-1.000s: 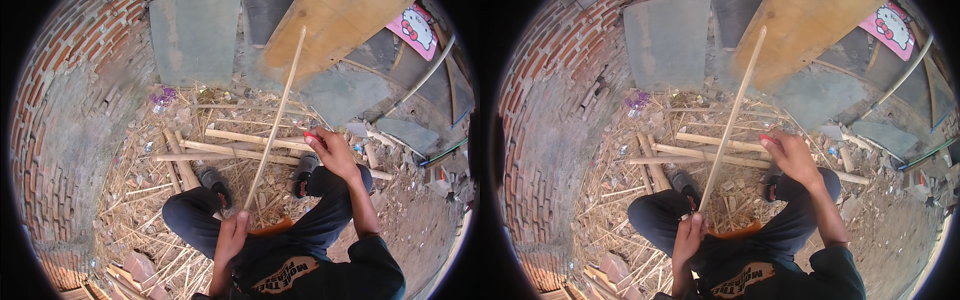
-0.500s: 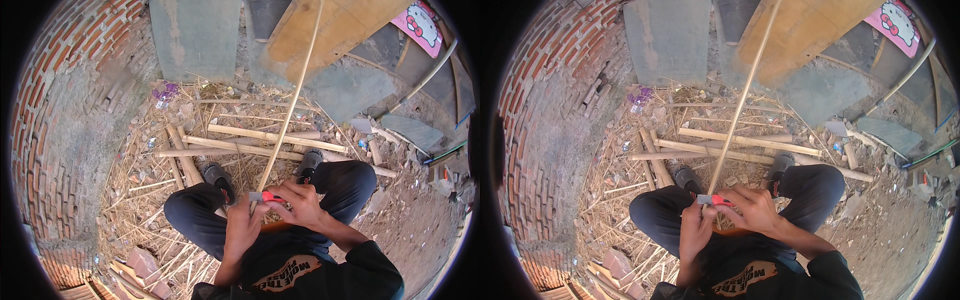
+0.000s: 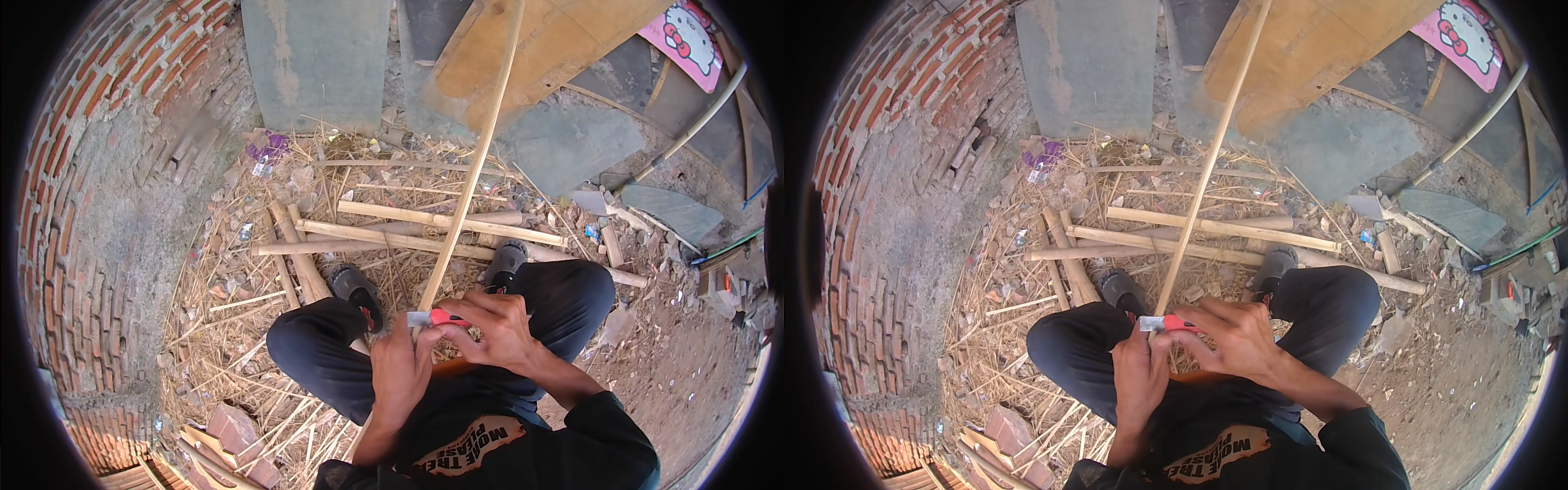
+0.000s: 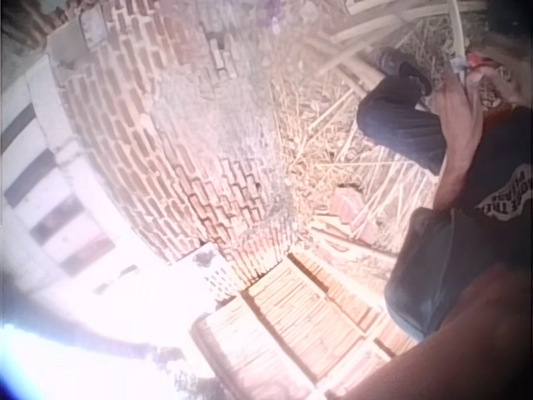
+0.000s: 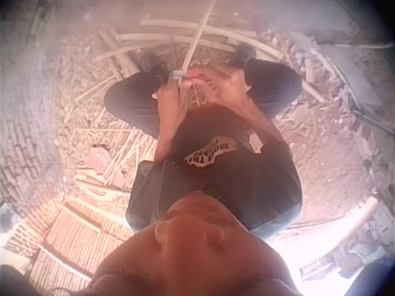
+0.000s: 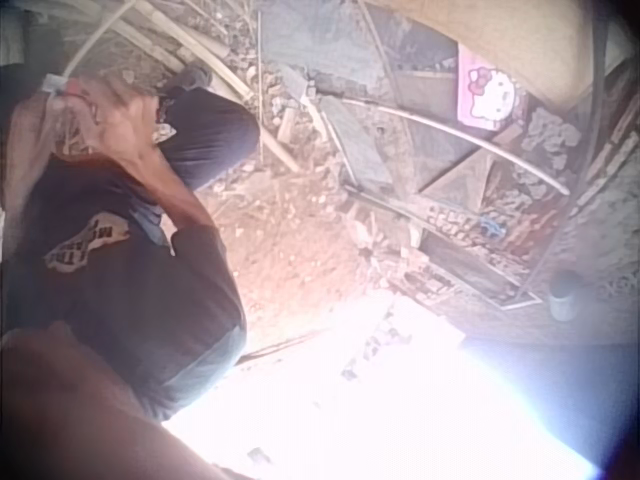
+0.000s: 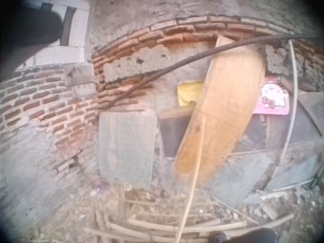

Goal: The person sits on the ground and uses a utility knife to shave thin strips from a long wooden stick. They hold the stick with one hand and scrape the blade along its length to remove material, creating wood shavings.

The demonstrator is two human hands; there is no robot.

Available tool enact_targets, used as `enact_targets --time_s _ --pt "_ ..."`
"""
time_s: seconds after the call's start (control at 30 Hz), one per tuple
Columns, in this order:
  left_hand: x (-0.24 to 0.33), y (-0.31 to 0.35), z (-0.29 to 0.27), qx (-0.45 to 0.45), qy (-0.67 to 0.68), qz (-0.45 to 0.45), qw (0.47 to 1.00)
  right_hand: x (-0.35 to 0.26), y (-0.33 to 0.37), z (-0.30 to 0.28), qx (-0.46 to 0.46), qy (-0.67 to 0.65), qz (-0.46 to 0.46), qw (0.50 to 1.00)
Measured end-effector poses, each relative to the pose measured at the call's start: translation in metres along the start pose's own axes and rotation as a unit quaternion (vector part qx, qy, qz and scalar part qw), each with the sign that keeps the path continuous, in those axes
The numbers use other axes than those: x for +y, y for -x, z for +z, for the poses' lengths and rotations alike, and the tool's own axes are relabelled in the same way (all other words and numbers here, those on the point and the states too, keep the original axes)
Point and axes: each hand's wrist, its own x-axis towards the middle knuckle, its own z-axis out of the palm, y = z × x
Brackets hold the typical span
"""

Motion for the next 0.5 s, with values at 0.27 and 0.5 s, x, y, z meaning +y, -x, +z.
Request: enact_targets --time_s 0.27,0.5 --pt "-0.002 0.007 0.001 -0.013 -0.024 -0.025 0.999 0.016 -0.007 -0.010 0.074 0.024 0.030 0.997" --pt "-0.016 0.046 0.008 -0.075 -0.033 -0.074 0.994 0.078 -0.035 -0.056 0.131 0.020 0.148 0.980"
